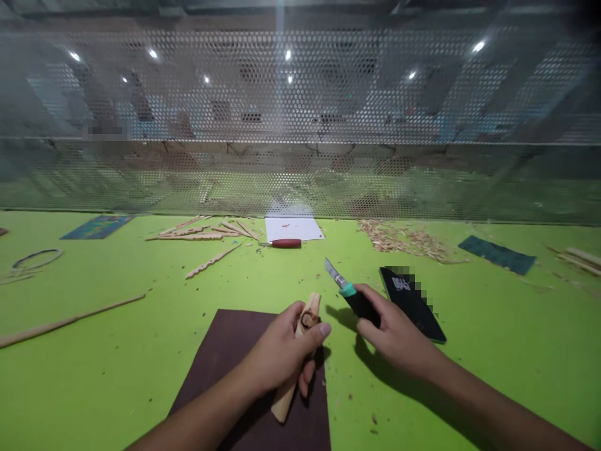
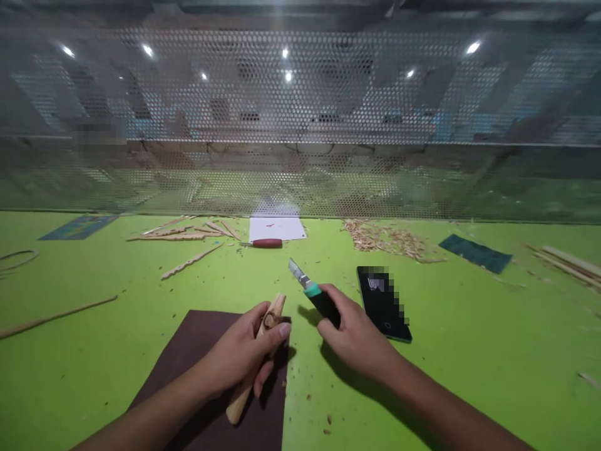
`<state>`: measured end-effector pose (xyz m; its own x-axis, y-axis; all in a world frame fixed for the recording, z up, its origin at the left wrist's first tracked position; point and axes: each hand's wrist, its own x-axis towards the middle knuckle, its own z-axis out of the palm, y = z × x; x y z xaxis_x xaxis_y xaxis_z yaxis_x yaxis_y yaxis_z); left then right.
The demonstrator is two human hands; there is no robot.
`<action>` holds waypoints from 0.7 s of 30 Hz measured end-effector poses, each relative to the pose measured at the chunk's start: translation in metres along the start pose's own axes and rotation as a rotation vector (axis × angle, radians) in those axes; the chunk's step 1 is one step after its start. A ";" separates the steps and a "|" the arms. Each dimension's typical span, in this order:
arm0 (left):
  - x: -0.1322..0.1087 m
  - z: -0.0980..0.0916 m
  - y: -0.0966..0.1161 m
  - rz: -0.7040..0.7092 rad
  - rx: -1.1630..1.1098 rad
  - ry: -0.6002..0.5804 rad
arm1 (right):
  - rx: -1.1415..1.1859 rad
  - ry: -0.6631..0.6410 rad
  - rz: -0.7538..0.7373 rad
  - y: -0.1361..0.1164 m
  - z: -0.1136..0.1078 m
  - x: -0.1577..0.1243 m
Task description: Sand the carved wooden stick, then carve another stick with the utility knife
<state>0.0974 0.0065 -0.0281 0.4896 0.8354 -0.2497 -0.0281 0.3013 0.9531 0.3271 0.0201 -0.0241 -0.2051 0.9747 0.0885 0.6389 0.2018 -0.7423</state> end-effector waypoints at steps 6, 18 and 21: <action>0.000 -0.003 -0.003 0.013 0.002 0.002 | -0.041 -0.163 -0.118 -0.007 0.001 -0.003; 0.002 -0.005 -0.003 -0.012 -0.001 0.022 | -0.058 -0.177 -0.203 -0.003 0.007 -0.001; 0.002 -0.004 -0.003 -0.018 -0.013 0.023 | -0.058 -0.179 -0.198 -0.003 0.007 -0.002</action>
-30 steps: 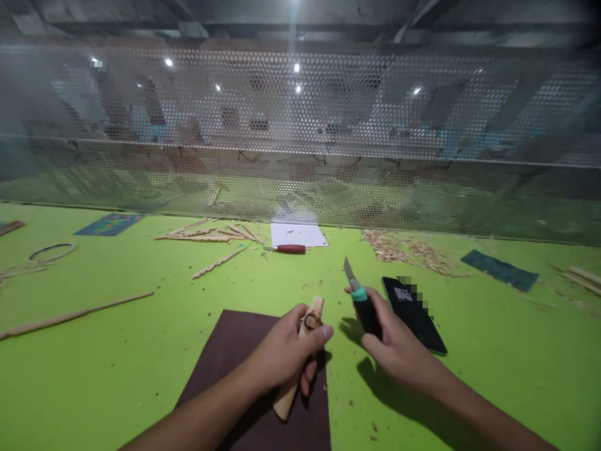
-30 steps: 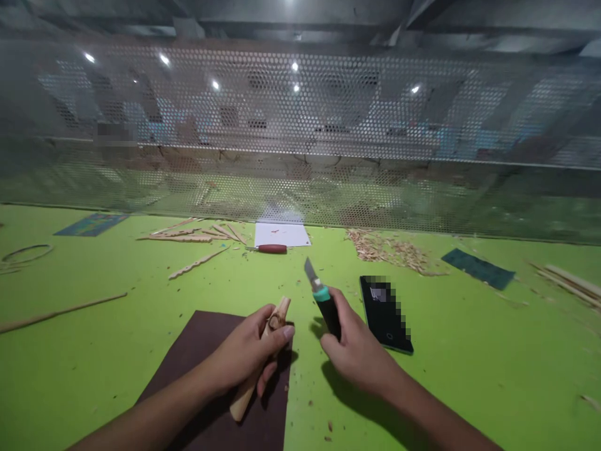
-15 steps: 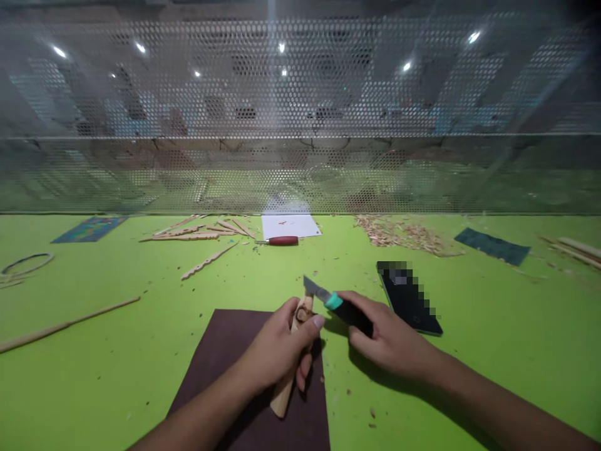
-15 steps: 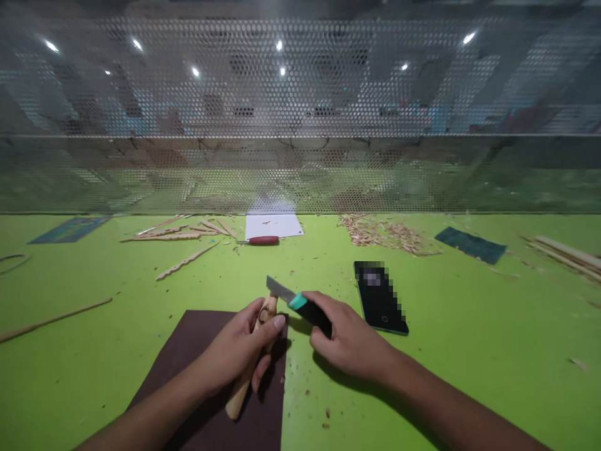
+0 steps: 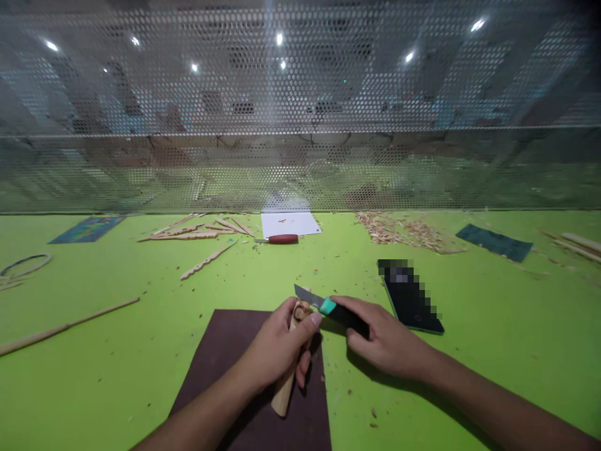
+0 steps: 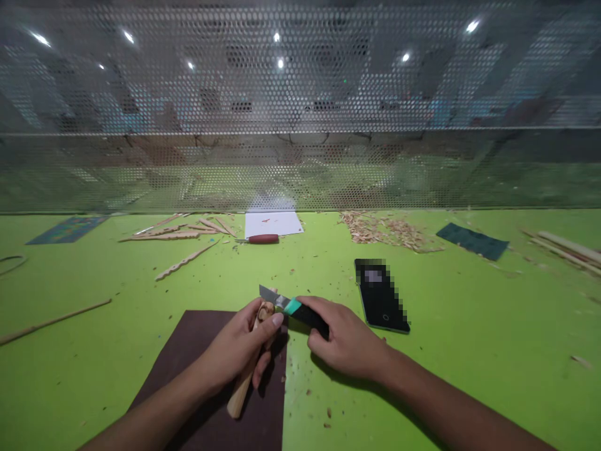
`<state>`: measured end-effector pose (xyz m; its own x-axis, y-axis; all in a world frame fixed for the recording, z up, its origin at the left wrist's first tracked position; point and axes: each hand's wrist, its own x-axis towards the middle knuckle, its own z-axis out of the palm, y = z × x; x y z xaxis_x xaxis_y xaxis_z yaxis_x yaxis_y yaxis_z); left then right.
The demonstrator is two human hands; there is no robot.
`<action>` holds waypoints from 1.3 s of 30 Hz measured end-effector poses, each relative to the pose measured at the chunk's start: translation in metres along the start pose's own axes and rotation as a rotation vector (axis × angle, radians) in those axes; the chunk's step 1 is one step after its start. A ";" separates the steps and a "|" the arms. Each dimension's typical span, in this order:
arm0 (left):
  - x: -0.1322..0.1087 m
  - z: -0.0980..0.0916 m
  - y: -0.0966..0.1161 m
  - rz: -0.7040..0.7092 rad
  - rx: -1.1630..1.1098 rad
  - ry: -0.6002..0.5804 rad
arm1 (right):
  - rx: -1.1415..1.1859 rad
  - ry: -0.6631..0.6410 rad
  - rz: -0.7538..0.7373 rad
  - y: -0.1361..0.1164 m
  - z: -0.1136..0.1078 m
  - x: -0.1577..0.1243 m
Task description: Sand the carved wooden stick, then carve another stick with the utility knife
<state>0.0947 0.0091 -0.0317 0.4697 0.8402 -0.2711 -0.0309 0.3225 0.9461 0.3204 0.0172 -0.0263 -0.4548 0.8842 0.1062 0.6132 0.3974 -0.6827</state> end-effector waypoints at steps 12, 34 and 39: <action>0.001 -0.004 -0.004 -0.016 -0.086 -0.009 | 0.081 -0.004 0.027 0.000 -0.002 -0.004; 0.003 -0.003 -0.005 -0.027 -0.222 0.036 | 1.158 -0.273 0.209 -0.010 -0.002 -0.010; 0.004 -0.001 -0.010 -0.054 -0.233 0.038 | 1.162 -0.178 0.272 0.000 0.003 -0.009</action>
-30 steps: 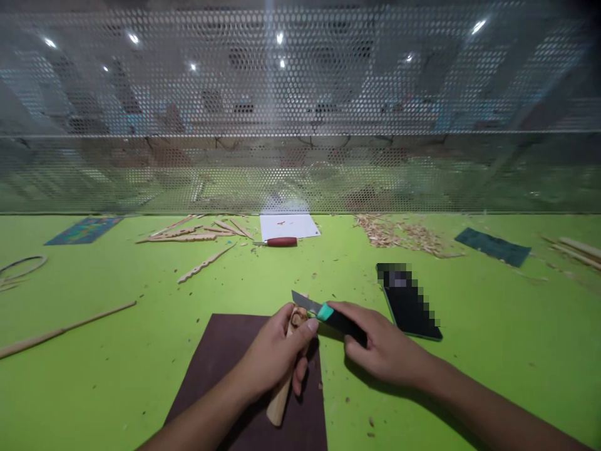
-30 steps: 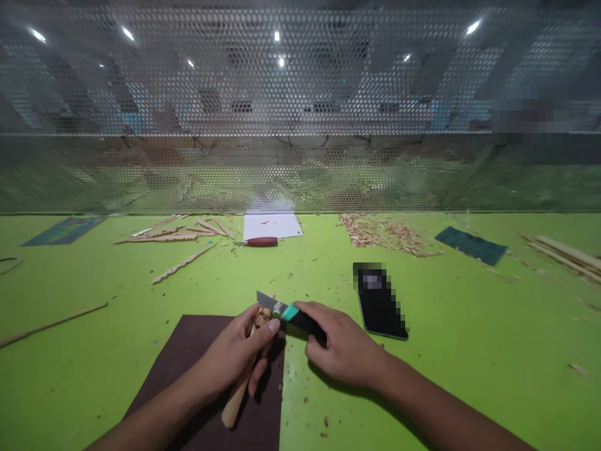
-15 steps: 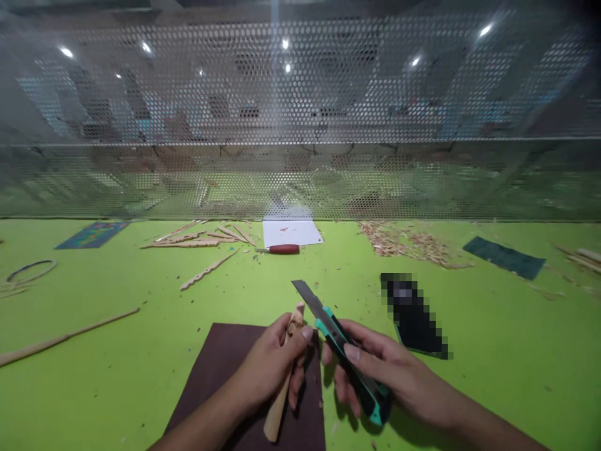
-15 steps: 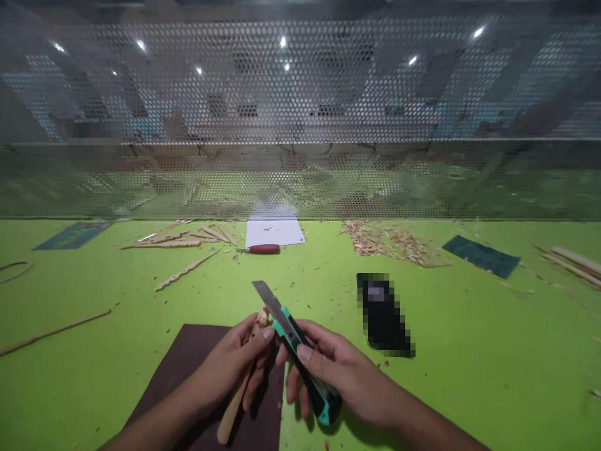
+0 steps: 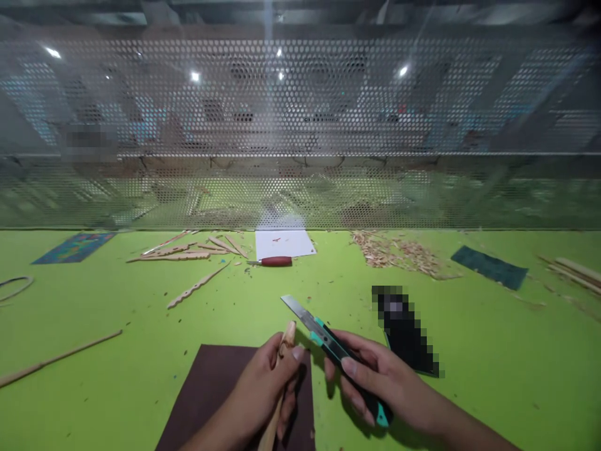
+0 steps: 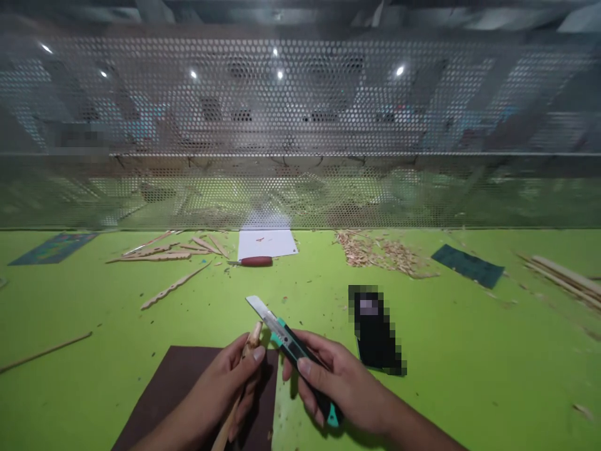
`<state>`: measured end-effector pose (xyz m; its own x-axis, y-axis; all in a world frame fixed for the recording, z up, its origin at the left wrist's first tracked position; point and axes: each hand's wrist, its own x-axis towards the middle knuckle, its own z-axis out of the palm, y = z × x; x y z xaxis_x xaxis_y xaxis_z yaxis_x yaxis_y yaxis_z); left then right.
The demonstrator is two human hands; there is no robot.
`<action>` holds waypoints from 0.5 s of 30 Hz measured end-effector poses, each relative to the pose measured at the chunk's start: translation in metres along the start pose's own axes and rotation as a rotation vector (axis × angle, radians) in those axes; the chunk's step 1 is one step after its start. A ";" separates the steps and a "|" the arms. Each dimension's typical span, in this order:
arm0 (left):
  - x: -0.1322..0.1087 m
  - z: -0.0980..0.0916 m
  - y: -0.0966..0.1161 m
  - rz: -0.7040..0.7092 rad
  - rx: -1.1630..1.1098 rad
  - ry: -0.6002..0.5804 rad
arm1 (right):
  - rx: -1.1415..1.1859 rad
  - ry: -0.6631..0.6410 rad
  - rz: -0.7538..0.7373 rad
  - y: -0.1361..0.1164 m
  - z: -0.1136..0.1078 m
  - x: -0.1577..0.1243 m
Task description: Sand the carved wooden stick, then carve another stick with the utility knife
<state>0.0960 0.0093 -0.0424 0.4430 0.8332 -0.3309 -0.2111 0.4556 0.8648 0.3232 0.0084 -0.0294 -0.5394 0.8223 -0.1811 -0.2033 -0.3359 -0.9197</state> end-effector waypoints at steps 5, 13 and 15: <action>-0.004 -0.001 0.004 -0.015 0.040 0.027 | 0.002 -0.003 0.009 0.005 0.002 0.000; -0.002 -0.030 0.035 -0.032 0.144 -0.074 | 0.018 0.075 0.005 0.011 0.011 -0.003; 0.004 -0.035 0.034 -0.021 0.145 -0.077 | 0.032 0.062 0.011 0.011 0.009 -0.004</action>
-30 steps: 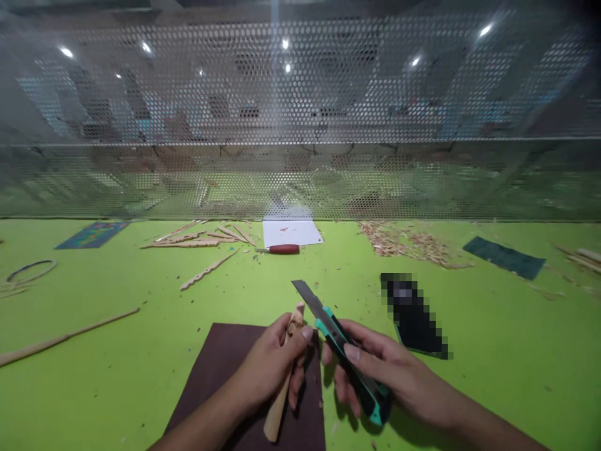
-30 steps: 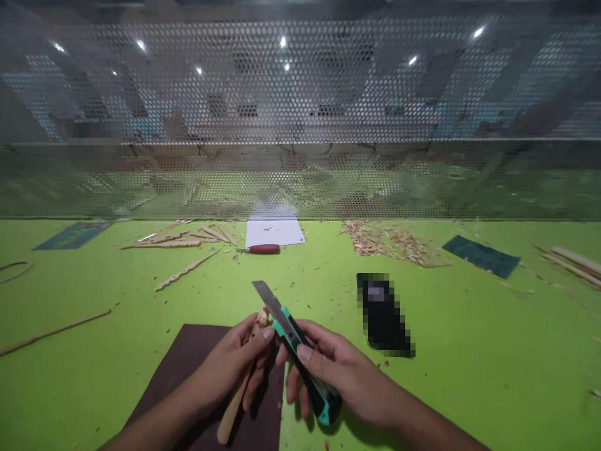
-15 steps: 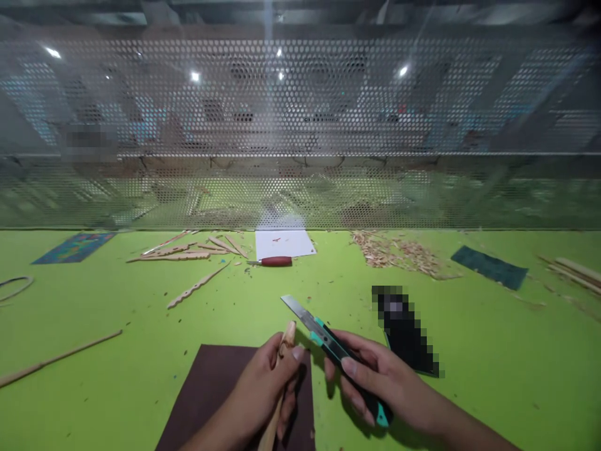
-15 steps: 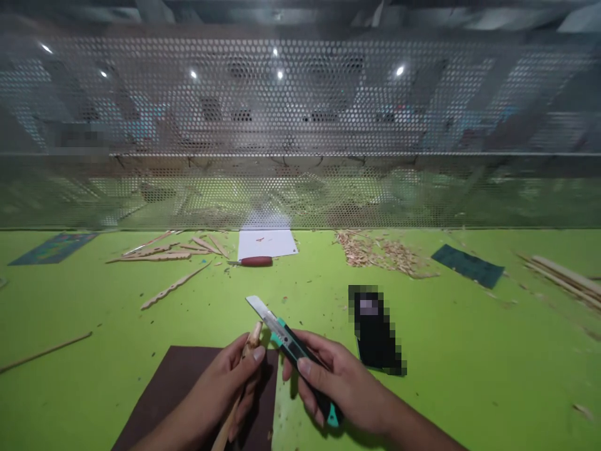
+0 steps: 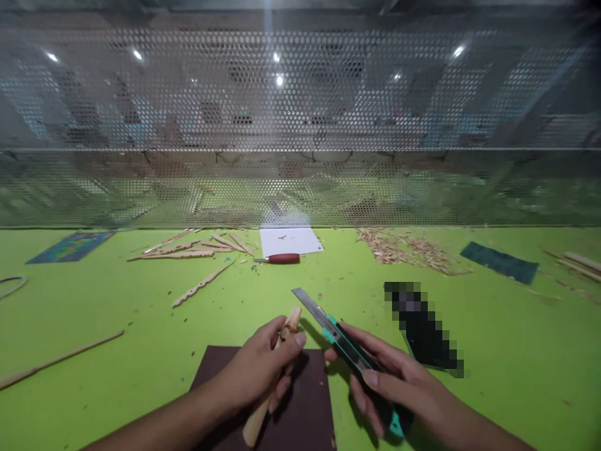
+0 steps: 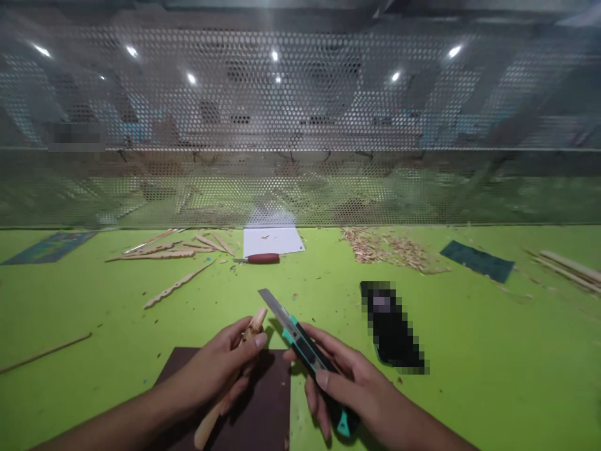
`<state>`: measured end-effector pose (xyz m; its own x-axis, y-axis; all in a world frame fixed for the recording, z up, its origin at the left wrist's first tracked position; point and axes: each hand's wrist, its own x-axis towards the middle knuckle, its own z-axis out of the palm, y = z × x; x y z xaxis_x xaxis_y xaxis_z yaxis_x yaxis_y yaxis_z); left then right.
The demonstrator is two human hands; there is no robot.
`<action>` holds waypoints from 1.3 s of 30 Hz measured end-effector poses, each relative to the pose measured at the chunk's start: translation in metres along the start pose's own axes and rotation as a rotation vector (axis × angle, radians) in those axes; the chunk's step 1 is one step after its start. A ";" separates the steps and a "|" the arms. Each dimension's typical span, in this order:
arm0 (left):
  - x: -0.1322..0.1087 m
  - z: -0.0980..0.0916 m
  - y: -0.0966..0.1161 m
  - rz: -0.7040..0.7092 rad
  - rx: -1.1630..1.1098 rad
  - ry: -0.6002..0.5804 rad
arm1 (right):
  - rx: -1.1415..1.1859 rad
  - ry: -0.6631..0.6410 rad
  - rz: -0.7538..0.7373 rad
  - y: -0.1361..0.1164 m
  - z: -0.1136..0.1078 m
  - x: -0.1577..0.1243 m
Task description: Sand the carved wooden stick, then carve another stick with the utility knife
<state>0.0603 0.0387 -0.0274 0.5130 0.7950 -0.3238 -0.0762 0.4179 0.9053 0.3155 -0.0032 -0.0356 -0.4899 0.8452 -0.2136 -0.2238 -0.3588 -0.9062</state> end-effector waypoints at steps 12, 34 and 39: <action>0.011 -0.004 -0.008 0.025 -0.048 -0.093 | -0.071 0.071 0.066 0.007 0.002 -0.005; 0.008 -0.004 -0.003 0.067 0.016 -0.114 | -0.092 0.138 -0.030 0.009 0.005 0.006; 0.008 -0.007 -0.005 0.071 0.040 -0.144 | -0.291 0.228 -0.112 0.005 0.008 0.011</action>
<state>0.0585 0.0463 -0.0361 0.6248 0.7495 -0.2188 -0.0839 0.3430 0.9356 0.3026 0.0009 -0.0391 -0.2689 0.9509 -0.1535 -0.0004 -0.1595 -0.9872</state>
